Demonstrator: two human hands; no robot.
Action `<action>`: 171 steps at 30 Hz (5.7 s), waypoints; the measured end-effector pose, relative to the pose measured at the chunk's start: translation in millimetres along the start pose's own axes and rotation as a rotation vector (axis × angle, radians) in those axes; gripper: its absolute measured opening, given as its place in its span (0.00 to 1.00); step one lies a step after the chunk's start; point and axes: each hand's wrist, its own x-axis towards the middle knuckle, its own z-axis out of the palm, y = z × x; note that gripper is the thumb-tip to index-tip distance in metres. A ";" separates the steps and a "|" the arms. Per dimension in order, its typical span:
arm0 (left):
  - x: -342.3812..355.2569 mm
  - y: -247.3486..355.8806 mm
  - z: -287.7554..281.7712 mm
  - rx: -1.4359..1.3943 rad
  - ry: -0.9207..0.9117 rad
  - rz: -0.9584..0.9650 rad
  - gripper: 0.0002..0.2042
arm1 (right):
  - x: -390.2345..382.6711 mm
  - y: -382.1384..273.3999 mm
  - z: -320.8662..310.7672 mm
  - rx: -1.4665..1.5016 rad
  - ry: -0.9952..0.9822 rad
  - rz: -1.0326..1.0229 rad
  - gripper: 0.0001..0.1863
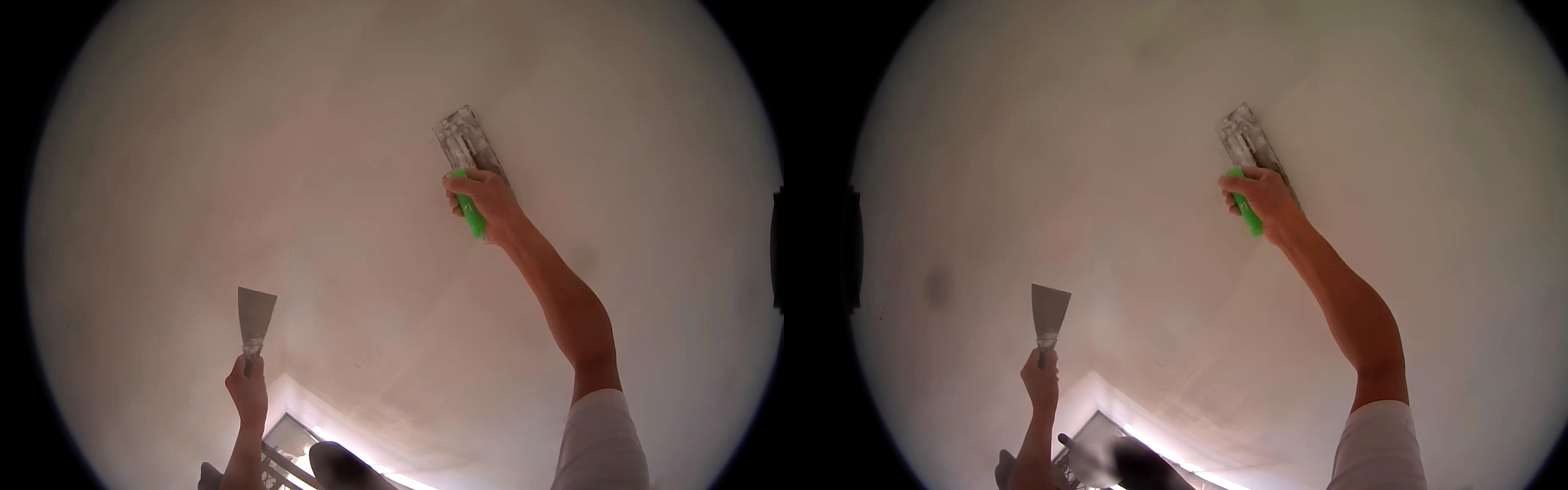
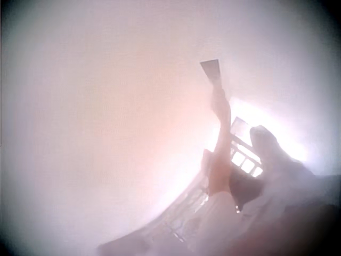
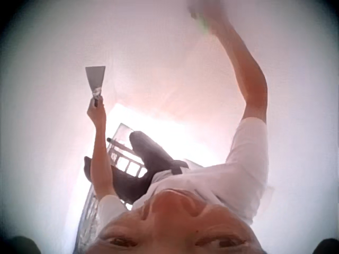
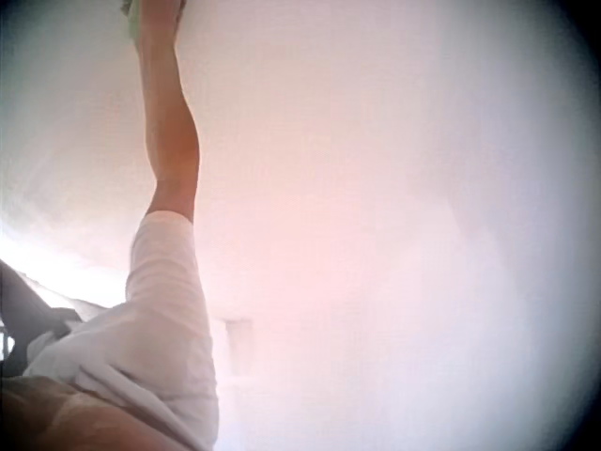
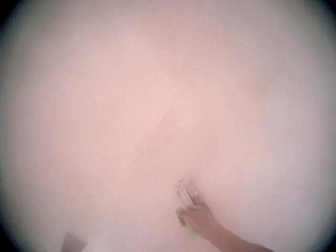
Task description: The person applies plaster to a ceiling using a trowel and a putty knife while standing on a platform.
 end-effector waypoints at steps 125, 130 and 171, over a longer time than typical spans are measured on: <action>-90.5 55.4 112.0 -0.032 -0.046 -0.334 0.09 | -142.1 693.9 124.3 -1.789 -0.637 0.136 0.09; -91.6 57.4 116.7 -0.106 -0.080 -0.308 0.08 | -183.4 643.7 61.6 -1.413 -0.845 0.096 0.10; -106.2 111.2 102.4 -0.087 -0.167 -0.143 0.10 | -121.2 384.4 -12.3 -1.762 -0.576 -0.283 0.06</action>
